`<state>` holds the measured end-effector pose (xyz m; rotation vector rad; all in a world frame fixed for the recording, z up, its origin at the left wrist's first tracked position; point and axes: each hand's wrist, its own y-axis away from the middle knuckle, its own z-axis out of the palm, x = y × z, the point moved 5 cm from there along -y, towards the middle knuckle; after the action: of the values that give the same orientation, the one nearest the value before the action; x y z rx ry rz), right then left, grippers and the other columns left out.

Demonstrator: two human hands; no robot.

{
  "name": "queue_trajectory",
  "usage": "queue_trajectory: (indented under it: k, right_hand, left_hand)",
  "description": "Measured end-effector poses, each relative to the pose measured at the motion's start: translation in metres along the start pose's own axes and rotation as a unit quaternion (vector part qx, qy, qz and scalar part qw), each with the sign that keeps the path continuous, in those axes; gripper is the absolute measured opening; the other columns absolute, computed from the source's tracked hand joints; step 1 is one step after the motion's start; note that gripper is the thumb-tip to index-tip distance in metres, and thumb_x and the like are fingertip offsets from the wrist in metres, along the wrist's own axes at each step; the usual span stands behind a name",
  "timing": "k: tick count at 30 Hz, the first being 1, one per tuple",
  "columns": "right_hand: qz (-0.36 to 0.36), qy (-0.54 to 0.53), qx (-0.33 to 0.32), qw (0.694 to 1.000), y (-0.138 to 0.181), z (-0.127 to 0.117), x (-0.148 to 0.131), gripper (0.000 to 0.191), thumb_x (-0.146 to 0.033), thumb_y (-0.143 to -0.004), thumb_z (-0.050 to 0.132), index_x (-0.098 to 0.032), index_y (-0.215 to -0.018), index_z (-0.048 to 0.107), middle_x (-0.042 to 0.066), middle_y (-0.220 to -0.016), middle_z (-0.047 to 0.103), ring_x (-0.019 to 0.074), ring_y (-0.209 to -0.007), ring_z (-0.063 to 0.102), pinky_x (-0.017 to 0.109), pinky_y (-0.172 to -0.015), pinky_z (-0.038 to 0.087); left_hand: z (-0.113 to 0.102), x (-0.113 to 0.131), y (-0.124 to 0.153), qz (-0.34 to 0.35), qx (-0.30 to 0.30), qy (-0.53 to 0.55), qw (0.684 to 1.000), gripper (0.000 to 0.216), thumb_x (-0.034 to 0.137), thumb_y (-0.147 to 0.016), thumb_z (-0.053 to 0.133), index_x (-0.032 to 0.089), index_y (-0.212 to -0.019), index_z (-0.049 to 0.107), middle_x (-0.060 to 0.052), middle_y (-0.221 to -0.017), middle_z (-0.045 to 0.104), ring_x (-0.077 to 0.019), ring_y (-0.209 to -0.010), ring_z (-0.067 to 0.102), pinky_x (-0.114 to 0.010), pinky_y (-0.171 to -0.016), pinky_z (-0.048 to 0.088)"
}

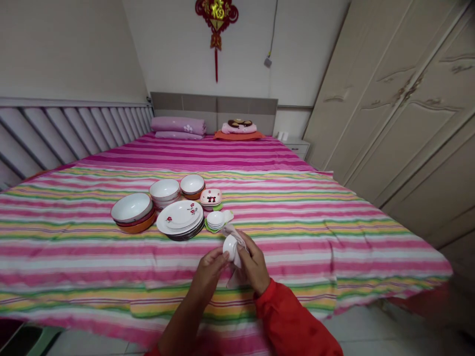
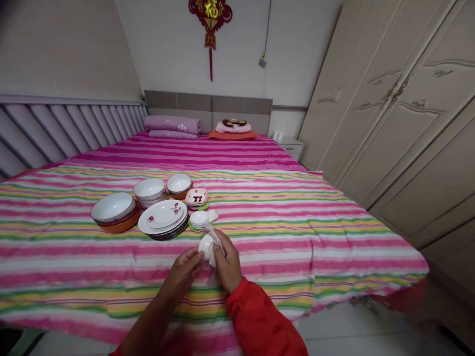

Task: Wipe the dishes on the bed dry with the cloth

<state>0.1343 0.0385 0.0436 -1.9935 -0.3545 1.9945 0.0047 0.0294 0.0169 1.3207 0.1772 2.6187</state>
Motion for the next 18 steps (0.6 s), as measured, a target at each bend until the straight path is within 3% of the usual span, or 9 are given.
queue_trajectory:
  k: [4,8,10,12,15,18]
  right_hand:
    - [-0.195,0.207,-0.055,0.957,0.017,0.023,-0.023,0.041,-0.019,-0.092,0.042,-0.024,-0.132,0.049,0.007,-0.138,0.05,0.0213,-0.133,0.038,0.047,-0.11,0.032]
    - [-0.289,0.29,-0.121,0.904,0.029,0.037,-0.03,0.045,-0.012,-0.09,0.04,-0.021,-0.134,0.046,0.009,-0.136,0.051,0.0214,-0.136,0.031,0.047,-0.107,0.037]
    - [-0.286,0.286,-0.11,0.908,0.024,0.034,-0.032,0.044,-0.012,-0.09,0.04,-0.02,-0.132,0.048,0.009,-0.132,0.054,0.0213,-0.134,0.036,0.047,-0.107,0.038]
    - [-0.251,0.256,-0.08,0.93,0.014,0.026,-0.033,0.04,-0.016,-0.092,0.04,-0.022,-0.13,0.051,0.009,-0.13,0.056,0.0206,-0.129,0.042,0.047,-0.107,0.036]
    - [-0.159,0.164,-0.043,0.973,0.0,0.011,-0.028,0.035,-0.024,-0.095,0.041,-0.023,-0.127,0.055,0.008,-0.129,0.057,0.0199,-0.124,0.048,0.044,-0.107,0.037]
    - [-0.071,0.065,-0.025,0.995,0.0,0.003,-0.015,0.036,-0.031,-0.095,0.043,-0.023,-0.129,0.054,0.007,-0.134,0.054,0.0205,-0.126,0.047,0.043,-0.108,0.036]
  left_hand:
    - [-0.003,0.0,-0.001,0.013,-0.004,0.009,1.0,0.026,0.02,-0.067,0.074,0.014,-0.092,0.072,-0.009,-0.087,0.073,-0.0206,-0.083,0.067,-0.03,-0.079,0.049]
    - [-0.008,-0.002,-0.001,0.015,-0.002,0.017,1.0,0.027,0.013,-0.063,0.073,0.014,-0.089,0.072,-0.007,-0.081,0.073,-0.0224,-0.086,0.066,-0.031,-0.079,0.049]
    - [-0.005,-0.001,0.002,0.003,-0.009,0.019,1.0,0.023,0.014,-0.063,0.074,0.014,-0.086,0.071,-0.007,-0.079,0.073,-0.0213,-0.084,0.066,-0.028,-0.076,0.05]
    - [-0.001,0.001,0.004,-0.006,-0.016,0.027,0.999,0.019,0.018,-0.065,0.075,0.014,-0.083,0.07,-0.006,-0.078,0.072,-0.0176,-0.077,0.067,-0.024,-0.07,0.05]
    - [0.003,0.004,0.007,-0.012,0.001,0.061,0.998,0.017,0.019,-0.066,0.076,0.014,-0.08,0.068,-0.006,-0.079,0.073,-0.0135,-0.07,0.067,-0.021,-0.067,0.051]
    - [0.004,0.003,0.006,-0.024,0.037,0.117,0.992,0.017,0.013,-0.069,0.073,0.015,-0.085,0.067,-0.006,-0.084,0.074,-0.0143,-0.074,0.069,-0.024,-0.073,0.053]
